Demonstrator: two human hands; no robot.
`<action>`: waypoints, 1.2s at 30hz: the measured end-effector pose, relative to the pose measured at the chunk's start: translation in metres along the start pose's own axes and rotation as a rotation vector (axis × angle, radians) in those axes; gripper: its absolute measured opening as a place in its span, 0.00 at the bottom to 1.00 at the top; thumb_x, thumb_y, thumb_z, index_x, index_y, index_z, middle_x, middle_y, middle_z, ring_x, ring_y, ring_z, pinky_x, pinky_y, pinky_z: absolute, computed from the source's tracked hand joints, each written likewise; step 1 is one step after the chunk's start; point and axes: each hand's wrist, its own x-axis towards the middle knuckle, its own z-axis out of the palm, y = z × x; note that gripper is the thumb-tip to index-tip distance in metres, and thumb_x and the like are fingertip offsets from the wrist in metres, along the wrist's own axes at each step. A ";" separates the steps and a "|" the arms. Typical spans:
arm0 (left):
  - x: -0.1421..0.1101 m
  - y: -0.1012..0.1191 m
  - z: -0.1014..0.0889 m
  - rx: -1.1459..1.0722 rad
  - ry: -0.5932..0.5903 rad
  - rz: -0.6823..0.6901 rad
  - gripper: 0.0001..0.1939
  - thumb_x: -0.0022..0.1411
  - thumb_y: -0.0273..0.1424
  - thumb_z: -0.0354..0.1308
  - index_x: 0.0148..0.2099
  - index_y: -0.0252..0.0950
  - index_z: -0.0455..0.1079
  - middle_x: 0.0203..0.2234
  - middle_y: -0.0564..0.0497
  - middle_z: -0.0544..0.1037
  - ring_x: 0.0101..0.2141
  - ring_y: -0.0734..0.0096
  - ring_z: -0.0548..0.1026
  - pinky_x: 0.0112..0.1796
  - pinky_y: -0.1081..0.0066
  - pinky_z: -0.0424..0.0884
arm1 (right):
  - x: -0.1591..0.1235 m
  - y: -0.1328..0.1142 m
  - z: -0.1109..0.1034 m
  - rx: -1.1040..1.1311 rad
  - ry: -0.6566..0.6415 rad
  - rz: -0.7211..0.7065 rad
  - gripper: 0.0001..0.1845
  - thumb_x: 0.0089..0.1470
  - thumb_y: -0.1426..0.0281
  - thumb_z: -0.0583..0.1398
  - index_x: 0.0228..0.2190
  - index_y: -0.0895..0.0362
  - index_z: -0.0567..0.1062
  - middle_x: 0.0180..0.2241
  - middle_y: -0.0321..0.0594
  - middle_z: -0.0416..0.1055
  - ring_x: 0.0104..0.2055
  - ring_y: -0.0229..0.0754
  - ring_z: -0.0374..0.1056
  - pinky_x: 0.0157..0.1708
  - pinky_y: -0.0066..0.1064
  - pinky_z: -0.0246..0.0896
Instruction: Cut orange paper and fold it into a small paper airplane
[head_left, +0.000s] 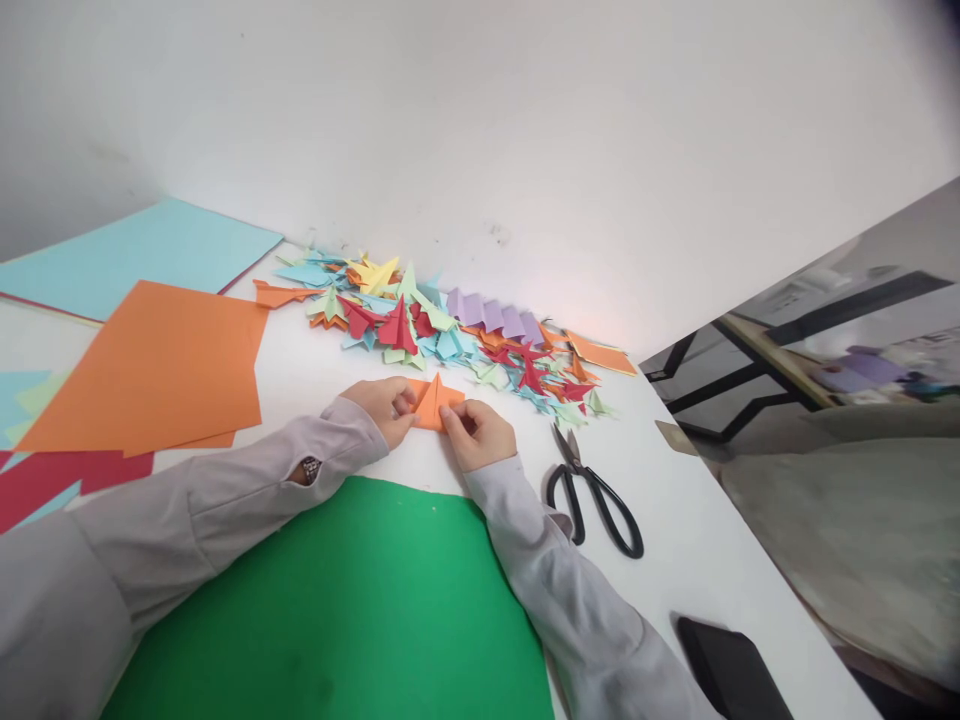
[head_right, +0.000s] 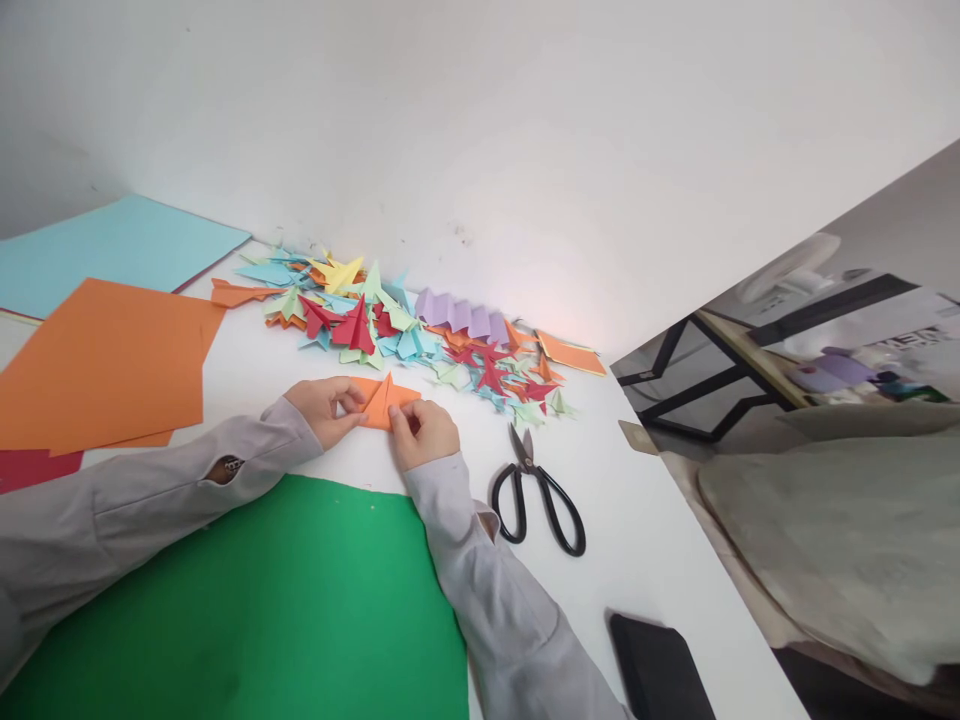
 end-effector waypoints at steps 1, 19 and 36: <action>0.000 0.000 0.000 0.014 -0.004 0.003 0.09 0.50 0.33 0.55 0.36 0.37 0.67 0.27 0.55 0.78 0.26 0.72 0.72 0.31 0.71 0.66 | 0.000 0.001 0.000 -0.026 0.004 -0.014 0.15 0.49 0.61 0.54 0.18 0.56 0.67 0.19 0.35 0.63 0.24 0.37 0.58 0.26 0.28 0.52; -0.004 0.001 0.003 0.251 -0.036 0.259 0.13 0.57 0.30 0.47 0.38 0.37 0.73 0.32 0.48 0.75 0.35 0.67 0.72 0.35 0.70 0.66 | 0.001 0.007 0.002 -0.393 -0.055 -0.148 0.18 0.52 0.60 0.53 0.18 0.56 0.70 0.21 0.41 0.61 0.27 0.43 0.56 0.31 0.35 0.50; -0.009 0.008 0.003 0.384 -0.092 0.202 0.16 0.60 0.31 0.44 0.40 0.40 0.74 0.33 0.47 0.72 0.34 0.66 0.72 0.29 0.70 0.63 | 0.004 0.006 0.001 -0.387 -0.095 -0.101 0.17 0.49 0.59 0.54 0.16 0.55 0.69 0.19 0.40 0.60 0.26 0.42 0.56 0.30 0.35 0.51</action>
